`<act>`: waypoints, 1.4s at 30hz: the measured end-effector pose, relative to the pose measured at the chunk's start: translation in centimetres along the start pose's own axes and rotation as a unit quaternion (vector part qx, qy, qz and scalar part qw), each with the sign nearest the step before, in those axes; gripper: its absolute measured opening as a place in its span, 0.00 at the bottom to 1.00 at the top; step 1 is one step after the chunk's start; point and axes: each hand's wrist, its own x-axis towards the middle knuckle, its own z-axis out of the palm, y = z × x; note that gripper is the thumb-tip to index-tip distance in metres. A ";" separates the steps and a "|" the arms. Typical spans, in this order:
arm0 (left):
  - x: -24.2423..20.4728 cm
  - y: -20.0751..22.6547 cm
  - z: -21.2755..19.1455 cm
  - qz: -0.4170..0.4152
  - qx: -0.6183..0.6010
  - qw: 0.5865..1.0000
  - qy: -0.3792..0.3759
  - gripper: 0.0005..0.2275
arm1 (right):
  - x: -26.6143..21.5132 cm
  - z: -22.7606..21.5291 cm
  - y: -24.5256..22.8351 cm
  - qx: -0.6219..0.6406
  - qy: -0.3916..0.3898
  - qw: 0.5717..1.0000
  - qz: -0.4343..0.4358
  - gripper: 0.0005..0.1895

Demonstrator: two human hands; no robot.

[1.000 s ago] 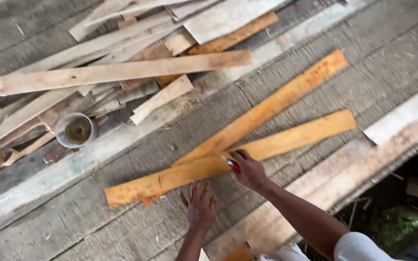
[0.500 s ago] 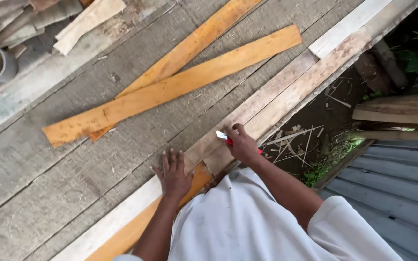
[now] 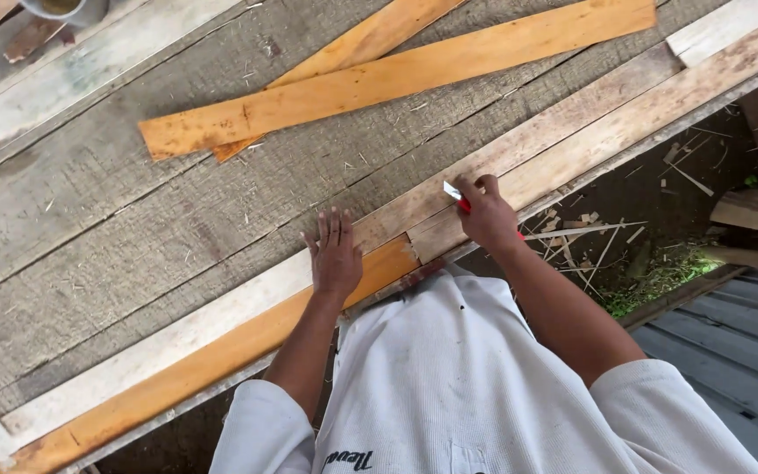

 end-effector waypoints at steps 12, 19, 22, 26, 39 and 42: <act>-2.9 -4.4 3.2 -0.027 0.014 0.997 0.065 0.29 | -0.7 1.1 -4.3 0.013 -0.031 0.992 -0.124 0.26; -1.9 -3.8 3.1 -0.038 0.011 0.999 0.027 0.28 | -1.2 0.6 -6.0 -0.014 -0.050 0.991 -0.127 0.29; -2.0 -3.6 2.4 -0.043 0.028 0.999 -0.002 0.29 | -1.5 0.1 -6.6 -0.054 -0.053 0.990 -0.120 0.24; -1.9 -2.9 1.0 -0.051 0.008 0.997 -0.053 0.31 | -1.9 -1.6 -7.2 0.011 -0.075 0.991 -0.113 0.22; -1.5 -0.2 -0.2 -0.048 0.014 0.998 -0.044 0.34 | -0.4 0.1 -2.4 0.124 -0.049 0.989 -0.059 0.30; -0.2 3.3 -1.5 -0.007 0.019 0.999 -0.049 0.34 | 0.6 -1.4 1.1 0.125 -0.045 0.991 -0.010 0.33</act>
